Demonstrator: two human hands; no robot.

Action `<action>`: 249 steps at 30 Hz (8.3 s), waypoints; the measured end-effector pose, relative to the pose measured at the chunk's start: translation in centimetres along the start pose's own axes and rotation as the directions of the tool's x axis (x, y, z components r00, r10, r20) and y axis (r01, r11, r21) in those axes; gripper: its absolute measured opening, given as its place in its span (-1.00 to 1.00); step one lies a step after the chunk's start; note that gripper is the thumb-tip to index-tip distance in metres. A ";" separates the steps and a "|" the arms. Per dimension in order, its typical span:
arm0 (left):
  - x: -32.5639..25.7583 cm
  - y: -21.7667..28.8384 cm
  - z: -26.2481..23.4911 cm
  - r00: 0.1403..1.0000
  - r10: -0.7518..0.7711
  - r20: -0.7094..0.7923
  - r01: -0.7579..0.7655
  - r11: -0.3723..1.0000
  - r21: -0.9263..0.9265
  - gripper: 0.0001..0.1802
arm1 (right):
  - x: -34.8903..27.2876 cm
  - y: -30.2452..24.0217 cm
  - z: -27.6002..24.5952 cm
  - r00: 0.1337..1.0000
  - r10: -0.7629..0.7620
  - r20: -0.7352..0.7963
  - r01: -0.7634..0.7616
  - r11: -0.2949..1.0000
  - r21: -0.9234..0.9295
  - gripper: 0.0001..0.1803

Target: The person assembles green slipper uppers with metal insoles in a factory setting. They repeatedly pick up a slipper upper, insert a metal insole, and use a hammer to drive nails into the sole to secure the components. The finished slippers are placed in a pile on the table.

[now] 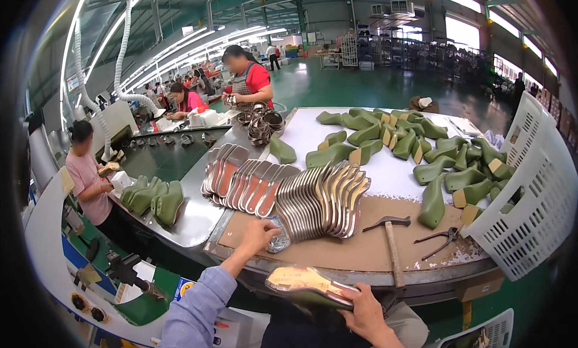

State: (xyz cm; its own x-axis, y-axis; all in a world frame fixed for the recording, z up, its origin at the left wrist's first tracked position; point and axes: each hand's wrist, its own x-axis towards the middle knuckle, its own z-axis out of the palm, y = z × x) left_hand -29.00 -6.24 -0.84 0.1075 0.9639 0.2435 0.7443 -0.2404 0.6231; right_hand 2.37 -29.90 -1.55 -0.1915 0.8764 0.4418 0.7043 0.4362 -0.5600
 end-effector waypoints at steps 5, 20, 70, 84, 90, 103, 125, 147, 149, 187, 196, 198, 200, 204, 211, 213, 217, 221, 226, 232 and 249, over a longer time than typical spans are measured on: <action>0.1 0.9 -0.9 0.996 0.060 -0.069 -0.079 0.940 -0.333 -0.76 | 0.0 -0.4 -0.2 1.000 -0.015 0.006 0.015 1.000 0.006 -0.22; -12.7 18.3 3.5 0.877 0.395 0.276 -0.298 0.895 -0.332 -0.90 | 1.1 2.3 -4.6 0.978 0.206 0.010 -0.206 0.976 0.063 -0.61; -11.0 17.3 1.7 0.680 0.526 0.511 -0.640 0.766 0.062 -0.43 | -9.1 -4.8 -13.6 0.933 0.318 -0.169 -0.287 0.940 0.185 -0.41; -11.4 17.4 2.1 0.682 0.516 0.518 -0.629 0.775 0.057 -0.42 | -7.1 -6.6 -15.1 0.945 0.320 -0.062 -0.312 0.943 0.117 -0.41; -11.7 17.7 1.8 0.696 0.517 0.499 -0.635 0.767 0.091 -0.43 | -8.9 -6.8 -16.9 0.888 0.203 -0.412 -0.093 0.958 0.271 -0.32; -11.9 17.5 1.9 0.705 0.496 0.507 -0.643 0.748 0.164 -0.43 | -5.7 -7.8 -18.0 0.858 0.097 -0.504 0.127 0.911 0.391 -0.43; -12.4 15.5 3.6 0.638 0.563 0.525 -0.719 0.680 0.145 -0.20 | -3.2 -1.2 -9.6 0.978 0.117 -0.171 -0.180 0.889 -0.421 -0.43; -7.3 -22.1 -14.4 0.552 -0.444 -0.706 0.460 0.868 -0.186 -0.29 | 1.9 9.5 -3.3 0.945 0.263 -0.192 -0.325 0.813 -0.483 -0.55; -6.2 -23.2 -14.8 0.581 -0.452 -0.677 0.504 0.853 -0.137 -0.25 | 2.0 9.6 -3.1 0.947 0.254 -0.197 -0.320 0.808 -0.495 -0.57; 9.5 7.2 11.0 0.993 -0.103 0.061 0.119 0.893 -0.434 -0.45 | 14.1 22.3 -12.1 0.840 0.479 -0.254 -0.536 0.804 -0.258 -0.45; 8.4 11.7 5.4 0.939 -0.083 -0.334 -0.185 0.697 -0.692 -0.27 | 10.1 11.9 -12.9 0.728 0.621 -0.291 -0.305 0.673 0.673 -0.52; 5.4 15.3 4.2 0.980 -0.005 -0.197 -0.160 0.560 -0.813 -0.23 | 9.9 5.6 -13.4 0.744 0.520 -0.419 -0.269 0.808 0.525 -0.52; 1.0 16.8 4.8 0.995 0.005 0.096 0.090 0.299 -0.950 -0.21 | 11.3 -0.2 -11.5 0.803 0.434 -0.408 -0.207 0.845 0.493 -0.51; -6.2 21.5 3.2 0.957 0.116 0.265 0.287 -0.257 -0.923 -0.32 | 10.6 -5.0 -6.9 0.925 -0.204 -0.321 0.177 0.978 -0.111 -0.27; -8.2 19.6 3.4 0.896 0.186 0.402 0.441 -0.279 -0.853 -0.39 | 6.7 -0.3 -4.0 0.916 0.262 0.304 -0.396 0.465 0.792 0.14; -9.0 18.4 3.1 0.938 0.097 0.334 0.346 -0.185 -0.920 -0.43 | 5.8 0.1 -4.6 0.927 0.252 0.279 -0.374 0.695 0.614 -0.04; -8.8 17.1 2.6 0.995 0.067 -0.080 -0.059 -0.273 -0.960 -0.27 | 3.3 2.0 -4.1 0.999 -0.005 -0.036 0.011 0.987 0.162 -0.18; -12.0 12.1 4.2 0.962 -0.271 0.027 0.007 -0.073 -0.997 -0.51 | 2.8 1.6 -2.5 0.997 -0.071 0.021 0.069 0.994 0.084 -0.21; -14.9 8.3 2.4 0.943 -0.329 0.057 0.124 0.186 -0.975 -0.47 | 3.0 0.5 -1.3 0.986 -0.144 0.080 0.144 0.990 0.002 -0.19; -5.7 4.4 -0.8 0.946 0.082 -0.312 -0.130 0.982 -0.135 -0.60 | 2.1 -0.5 0.2 0.979 -0.202 0.040 0.206 0.966 -0.154 -0.24; 4.1 -3.8 -3.1 0.941 -0.217 0.261 0.132 0.942 0.308 -0.38 | 0.7 1.2 3.5 0.984 -0.173 -0.029 0.173 0.985 -0.002 -0.48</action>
State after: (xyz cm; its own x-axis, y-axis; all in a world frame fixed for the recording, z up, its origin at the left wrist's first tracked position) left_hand -33.43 -1.75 0.15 0.1115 0.9887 -0.1006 0.9186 -0.0639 0.3900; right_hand 0.68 -28.04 -4.30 -0.2908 0.7812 0.5524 0.6619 0.5812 -0.4734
